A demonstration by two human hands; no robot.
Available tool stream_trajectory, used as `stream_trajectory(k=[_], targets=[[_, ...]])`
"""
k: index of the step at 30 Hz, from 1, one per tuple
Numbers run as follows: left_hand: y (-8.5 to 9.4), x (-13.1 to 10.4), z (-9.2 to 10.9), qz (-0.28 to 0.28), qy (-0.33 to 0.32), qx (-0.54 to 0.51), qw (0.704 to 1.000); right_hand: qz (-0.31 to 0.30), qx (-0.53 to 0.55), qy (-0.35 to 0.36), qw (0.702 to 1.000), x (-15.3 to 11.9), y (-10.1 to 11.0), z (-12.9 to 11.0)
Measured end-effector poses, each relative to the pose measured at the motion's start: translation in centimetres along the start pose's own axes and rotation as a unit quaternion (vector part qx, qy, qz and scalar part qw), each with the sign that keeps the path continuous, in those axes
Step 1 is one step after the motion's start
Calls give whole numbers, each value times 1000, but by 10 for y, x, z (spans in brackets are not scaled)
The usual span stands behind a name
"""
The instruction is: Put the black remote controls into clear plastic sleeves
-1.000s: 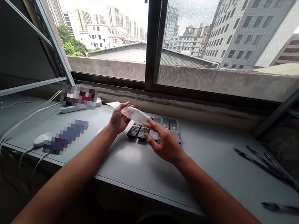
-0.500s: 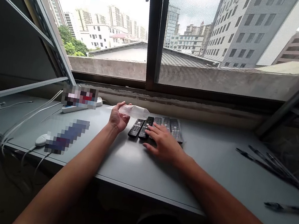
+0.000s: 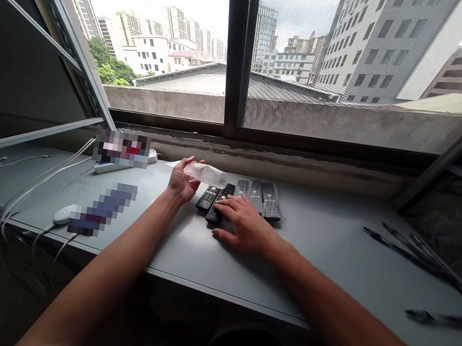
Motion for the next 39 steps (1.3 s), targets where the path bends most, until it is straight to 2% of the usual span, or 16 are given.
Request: stream_trajectory(k=[10, 21, 27, 33, 36, 39], targets=[[-1, -3, -1, 6, 9, -3, 1000, 16, 2, 105, 994, 2, 2, -19], [2, -2, -2, 20, 13, -3, 1000, -8, 105, 146, 984, 5, -2, -33], [1, -3, 0, 21, 8, 2, 1000, 8, 139, 157, 978, 5, 4, -38], [4, -2, 1, 19, -2, 8, 1000, 76, 175, 111, 975, 4, 20, -29], [4, -2, 1, 23, -6, 10, 1000, 125, 208, 41, 969, 3, 27, -17], [4, -3, 1, 28, -6, 14, 999, 170, 253, -47, 951, 0, 33, -1]])
Point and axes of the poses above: each hand's wrist, its own x-axis towards the middle knuckle, its own y-axis out of the back of the hand, z = x × y, the point moved 8 cm from there along x, towards the middle knuckle, and after that the axes turned 9 degrees about -z, right-handed, at the moved point
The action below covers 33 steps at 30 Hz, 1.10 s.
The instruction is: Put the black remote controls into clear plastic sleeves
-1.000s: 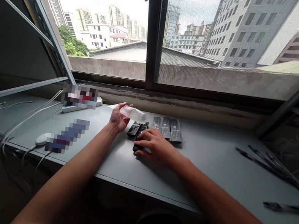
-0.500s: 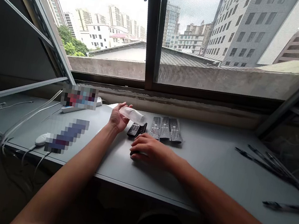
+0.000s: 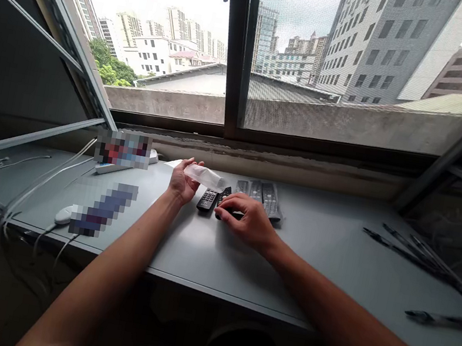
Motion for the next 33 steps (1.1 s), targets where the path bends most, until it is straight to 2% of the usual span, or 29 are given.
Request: stream_trajectory(k=[4, 7, 13, 20, 23, 28, 33], targets=[[-1, -2, 0, 2, 3, 1, 1000, 93, 59, -92, 990, -3, 21, 17], [-2, -2, 0, 1, 3, -1, 1000, 139, 73, -149, 976, -7, 34, 33], [-2, -1, -1, -1, 8, -3, 1000, 184, 246, -209, 928, -11, 35, 67], [-1, 0, -2, 2, 13, -12, 1000, 188, 445, -229, 845, -11, 25, 73], [-1, 0, -3, 5, 17, -15, 1000, 162, 509, -229, 814, -8, 19, 68], [0, 1, -3, 3, 14, -5, 1000, 106, 541, -241, 799, -6, 11, 59], [0, 1, -2, 1, 11, -2, 1000, 140, 551, -294, 769, -12, 11, 64]])
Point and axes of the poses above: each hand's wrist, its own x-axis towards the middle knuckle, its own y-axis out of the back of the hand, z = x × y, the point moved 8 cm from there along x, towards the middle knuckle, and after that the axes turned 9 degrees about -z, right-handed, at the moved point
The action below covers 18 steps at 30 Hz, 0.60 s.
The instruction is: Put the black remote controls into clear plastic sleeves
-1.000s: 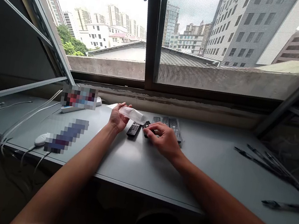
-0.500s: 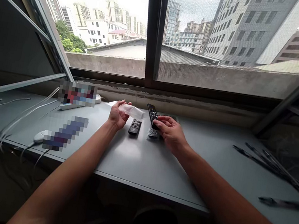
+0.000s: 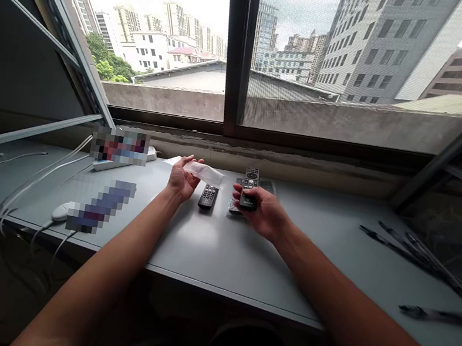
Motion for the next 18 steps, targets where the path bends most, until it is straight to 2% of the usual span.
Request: stream_trajectory(k=[2, 9, 18], targets=[[0, 0, 0, 0, -1, 3, 1000, 3, 6, -7, 1000, 0, -1, 0], [0, -1, 0, 1, -2, 8, 1000, -50, -1, 12, 999, -1, -12, -6], [-3, -5, 0, 6, 3, 3, 1000, -78, -1, 4, 997, 0, -12, -5]])
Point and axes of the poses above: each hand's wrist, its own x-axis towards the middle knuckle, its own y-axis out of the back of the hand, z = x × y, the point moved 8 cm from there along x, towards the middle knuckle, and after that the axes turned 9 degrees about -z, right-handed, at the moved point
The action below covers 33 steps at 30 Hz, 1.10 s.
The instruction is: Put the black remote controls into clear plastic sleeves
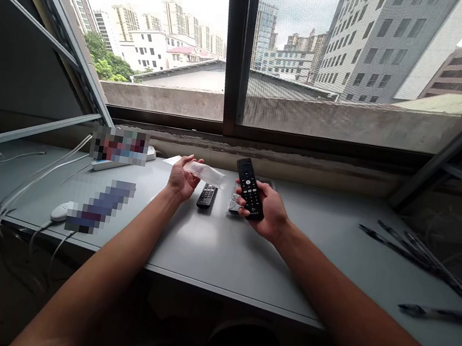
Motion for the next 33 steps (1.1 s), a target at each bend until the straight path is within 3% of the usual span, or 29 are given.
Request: stream_trajectory(k=[8, 15, 19, 27, 33], targets=[[1, 1, 1, 3, -2, 5, 1000, 97, 25, -18, 995, -4, 9, 3], [3, 3, -1, 4, -2, 2, 1000, 11, 88, -16, 996, 0, 1, 5], [3, 4, -1, -2, -3, 6, 1000, 0, 118, -26, 993, -1, -4, 6], [4, 4, 0, 5, -6, 7, 1000, 117, 48, 6, 992, -6, 6, 3], [3, 2, 0, 1, -6, 10, 1000, 27, 91, -1, 995, -2, -3, 3]])
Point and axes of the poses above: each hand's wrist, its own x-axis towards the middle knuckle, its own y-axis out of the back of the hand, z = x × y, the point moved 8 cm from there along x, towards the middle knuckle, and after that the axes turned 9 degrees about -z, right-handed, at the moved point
